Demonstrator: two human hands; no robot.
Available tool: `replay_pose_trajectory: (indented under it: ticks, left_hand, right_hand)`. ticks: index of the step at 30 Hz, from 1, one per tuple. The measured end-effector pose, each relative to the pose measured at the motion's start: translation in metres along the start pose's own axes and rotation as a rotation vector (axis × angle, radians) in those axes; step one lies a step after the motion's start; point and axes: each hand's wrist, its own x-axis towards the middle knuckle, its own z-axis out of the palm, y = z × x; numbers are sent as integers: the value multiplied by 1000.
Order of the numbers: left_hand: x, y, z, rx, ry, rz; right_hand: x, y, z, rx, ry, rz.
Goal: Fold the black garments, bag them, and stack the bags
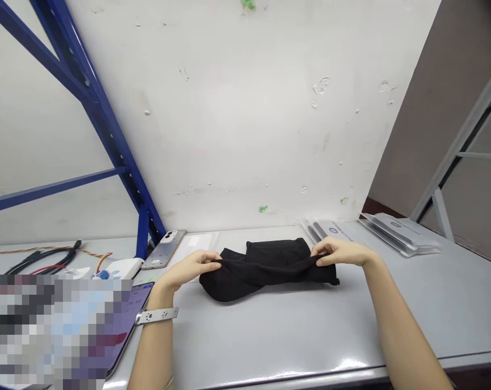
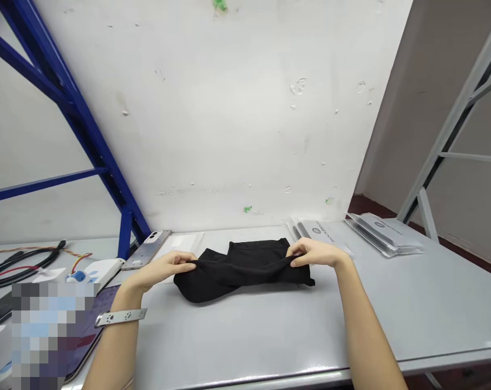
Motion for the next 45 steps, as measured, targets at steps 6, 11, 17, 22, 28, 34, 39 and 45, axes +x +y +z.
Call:
replay_pose_trajectory:
  ticks: [6,11,17,22,28,34,39,45]
  left_hand:
    - [41,-15,15,233,582,61]
    - [63,-19,36,518,730,60]
    - [60,-11,52,574,285,244]
    - [53,-5,61,650,154,137]
    - [41,15,65,539,92,130]
    - [46,22,80,409,-3,315]
    - [55,5,88,612,24,247]
    - [57,-13,78,651,142,96]
  right_hand:
    - [34,19,9,-128,604,25]
    - [52,17,26,-440,808,5]
    - [51,-8,48,-262,101,-122]
    - [58,-14,64,-463,137,-92]
    - [67,-1,73,-615,191,-83]
    - [71,11,75,-588,170,-112]
    - [59,-11,75,-473,-21,-237]
    - [58,-36,104,-486,-102,-458]
